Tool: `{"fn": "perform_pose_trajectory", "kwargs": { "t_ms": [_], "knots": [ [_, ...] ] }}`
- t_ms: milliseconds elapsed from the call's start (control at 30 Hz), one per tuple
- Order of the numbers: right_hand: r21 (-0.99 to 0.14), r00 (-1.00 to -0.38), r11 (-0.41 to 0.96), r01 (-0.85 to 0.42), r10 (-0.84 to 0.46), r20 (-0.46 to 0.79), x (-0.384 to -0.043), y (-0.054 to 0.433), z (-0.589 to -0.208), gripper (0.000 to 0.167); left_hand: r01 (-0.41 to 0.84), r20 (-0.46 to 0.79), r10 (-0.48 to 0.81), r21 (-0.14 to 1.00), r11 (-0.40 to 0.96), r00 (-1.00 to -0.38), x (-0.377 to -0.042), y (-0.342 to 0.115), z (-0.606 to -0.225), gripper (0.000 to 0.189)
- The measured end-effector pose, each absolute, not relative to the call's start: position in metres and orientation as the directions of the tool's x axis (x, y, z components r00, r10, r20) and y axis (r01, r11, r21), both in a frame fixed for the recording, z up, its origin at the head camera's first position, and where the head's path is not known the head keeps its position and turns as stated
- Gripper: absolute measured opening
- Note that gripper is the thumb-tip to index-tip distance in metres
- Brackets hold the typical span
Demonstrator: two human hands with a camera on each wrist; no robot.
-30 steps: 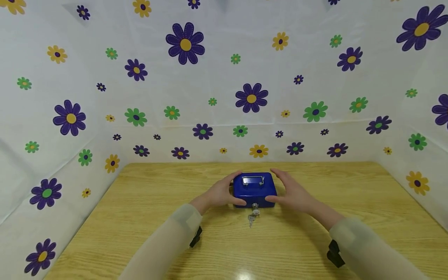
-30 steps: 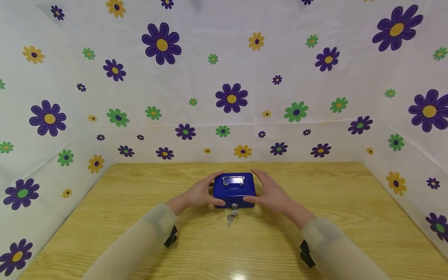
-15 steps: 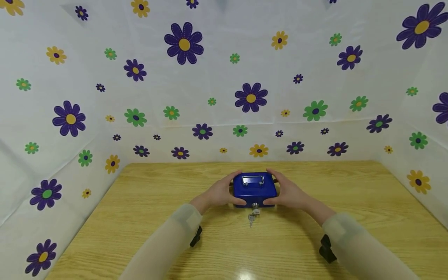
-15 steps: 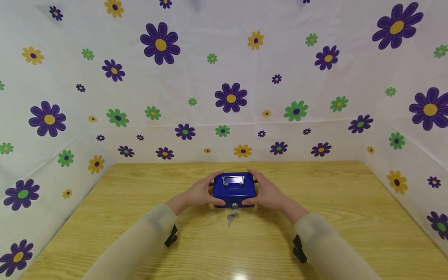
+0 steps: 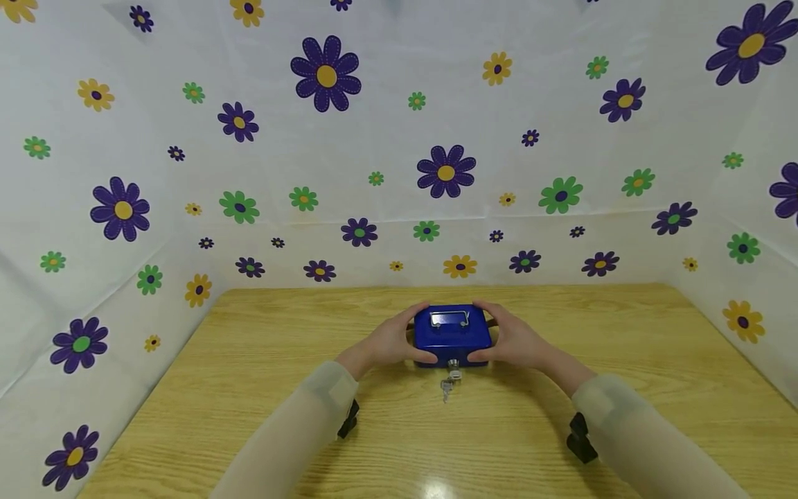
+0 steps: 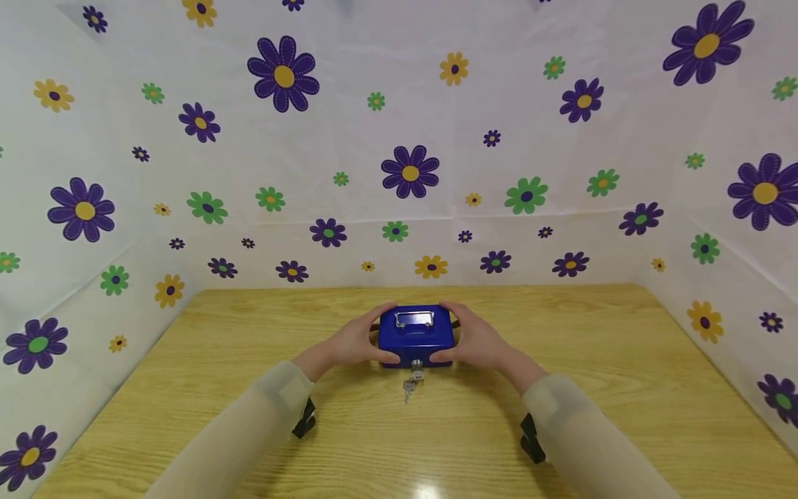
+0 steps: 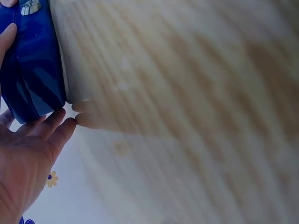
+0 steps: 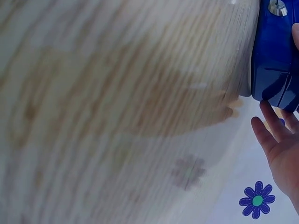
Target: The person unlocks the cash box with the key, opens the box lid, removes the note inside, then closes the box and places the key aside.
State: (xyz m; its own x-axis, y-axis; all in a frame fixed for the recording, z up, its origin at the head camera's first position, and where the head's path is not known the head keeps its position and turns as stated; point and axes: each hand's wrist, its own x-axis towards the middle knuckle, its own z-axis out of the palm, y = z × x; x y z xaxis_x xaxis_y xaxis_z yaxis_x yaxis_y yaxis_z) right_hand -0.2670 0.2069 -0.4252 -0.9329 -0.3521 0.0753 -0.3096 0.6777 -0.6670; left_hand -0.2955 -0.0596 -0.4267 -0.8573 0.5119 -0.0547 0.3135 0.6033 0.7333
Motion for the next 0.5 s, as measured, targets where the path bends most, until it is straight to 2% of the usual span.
{"fn": "perform_pose_trajectory", "kwargs": {
  "t_ms": [500],
  "knots": [
    [-0.706, -0.929, 0.651, -0.279, -0.369, 0.027, -0.2715, 0.2085, -0.4191, 0.099, 0.243, -0.116, 0.542, 0.801, 0.546, -0.832, -0.3038, -0.0646, -0.426, 0.1]
  ]
}}
